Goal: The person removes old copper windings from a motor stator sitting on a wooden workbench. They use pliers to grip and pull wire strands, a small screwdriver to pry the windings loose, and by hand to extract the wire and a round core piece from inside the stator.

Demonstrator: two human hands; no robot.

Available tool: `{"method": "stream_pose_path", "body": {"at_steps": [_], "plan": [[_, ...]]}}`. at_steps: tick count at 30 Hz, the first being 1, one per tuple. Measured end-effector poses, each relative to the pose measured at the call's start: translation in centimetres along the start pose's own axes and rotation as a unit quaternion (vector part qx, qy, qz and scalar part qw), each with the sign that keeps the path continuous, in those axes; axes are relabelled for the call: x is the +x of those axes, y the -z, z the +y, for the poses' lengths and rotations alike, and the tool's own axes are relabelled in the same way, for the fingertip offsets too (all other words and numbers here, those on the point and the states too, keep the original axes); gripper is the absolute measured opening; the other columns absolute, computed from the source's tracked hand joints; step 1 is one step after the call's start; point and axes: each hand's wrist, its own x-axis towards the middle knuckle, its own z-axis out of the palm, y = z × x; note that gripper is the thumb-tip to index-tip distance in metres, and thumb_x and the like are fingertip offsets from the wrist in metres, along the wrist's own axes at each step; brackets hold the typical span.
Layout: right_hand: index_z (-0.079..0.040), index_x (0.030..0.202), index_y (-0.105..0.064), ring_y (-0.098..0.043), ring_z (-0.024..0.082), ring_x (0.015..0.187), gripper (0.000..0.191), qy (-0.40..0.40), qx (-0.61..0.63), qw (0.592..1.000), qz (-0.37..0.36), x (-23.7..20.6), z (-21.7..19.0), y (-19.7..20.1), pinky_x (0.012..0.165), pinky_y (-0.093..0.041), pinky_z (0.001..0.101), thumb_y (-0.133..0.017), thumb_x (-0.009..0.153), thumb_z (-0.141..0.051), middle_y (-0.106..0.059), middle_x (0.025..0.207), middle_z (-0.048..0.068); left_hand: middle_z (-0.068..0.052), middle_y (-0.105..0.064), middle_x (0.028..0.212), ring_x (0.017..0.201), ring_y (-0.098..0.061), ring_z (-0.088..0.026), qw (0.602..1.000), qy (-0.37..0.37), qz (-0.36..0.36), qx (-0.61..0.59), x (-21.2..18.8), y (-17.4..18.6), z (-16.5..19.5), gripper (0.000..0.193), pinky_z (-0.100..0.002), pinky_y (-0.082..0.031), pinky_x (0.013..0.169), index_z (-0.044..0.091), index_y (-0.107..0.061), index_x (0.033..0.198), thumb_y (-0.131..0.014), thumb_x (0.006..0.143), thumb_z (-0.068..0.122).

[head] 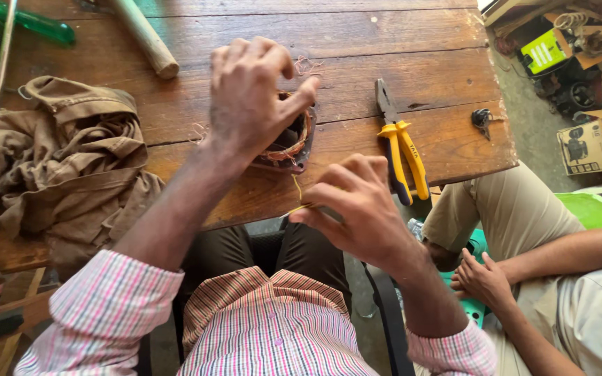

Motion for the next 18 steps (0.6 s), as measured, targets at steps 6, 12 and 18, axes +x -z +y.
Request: {"method": "stream_pose_path", "body": {"at_steps": [6,12,18], "plan": [[-0.01,0.113,-0.062,-0.056,0.024,0.1,0.051,-0.092,0.061,0.987,0.119,-1.9,1.9,0.3,0.091,-0.046,0.0384,-0.083,0.085,-0.048,-0.059,0.104,0.006,-0.03,-0.043,0.147,0.14,-0.032,-0.047,0.989,0.027,-0.143,0.042,-2.7,5.0,1.1,0.046,-0.07,-0.024,0.109,0.013,-0.082,0.088,-0.071,0.085,0.057],[-0.009,0.134,-0.059,-0.056,0.021,0.103,0.06,-0.18,0.184,0.954,0.152,0.4,3.7,-1.8,0.079,-0.052,0.0336,-0.082,0.091,-0.044,-0.057,0.122,0.01,-0.026,-0.032,0.159,0.147,-0.023,-0.042,0.966,0.102,-0.235,-0.044,-3.7,5.4,1.1,0.039,-0.065,-0.02,0.114,0.013,-0.081,0.086,-0.076,0.084,0.052],[-0.005,0.157,-0.048,-0.052,0.026,0.145,0.067,-0.131,0.19,0.96,0.158,4.0,4.7,-4.0,0.113,-0.048,0.0356,-0.072,0.105,-0.039,-0.053,0.156,0.018,-0.031,-0.036,0.155,0.146,-0.028,-0.048,0.989,0.094,-0.095,-0.063,-4.1,3.1,0.9,0.033,-0.063,-0.024,0.117,0.003,-0.073,0.074,-0.079,0.091,0.03]]}}
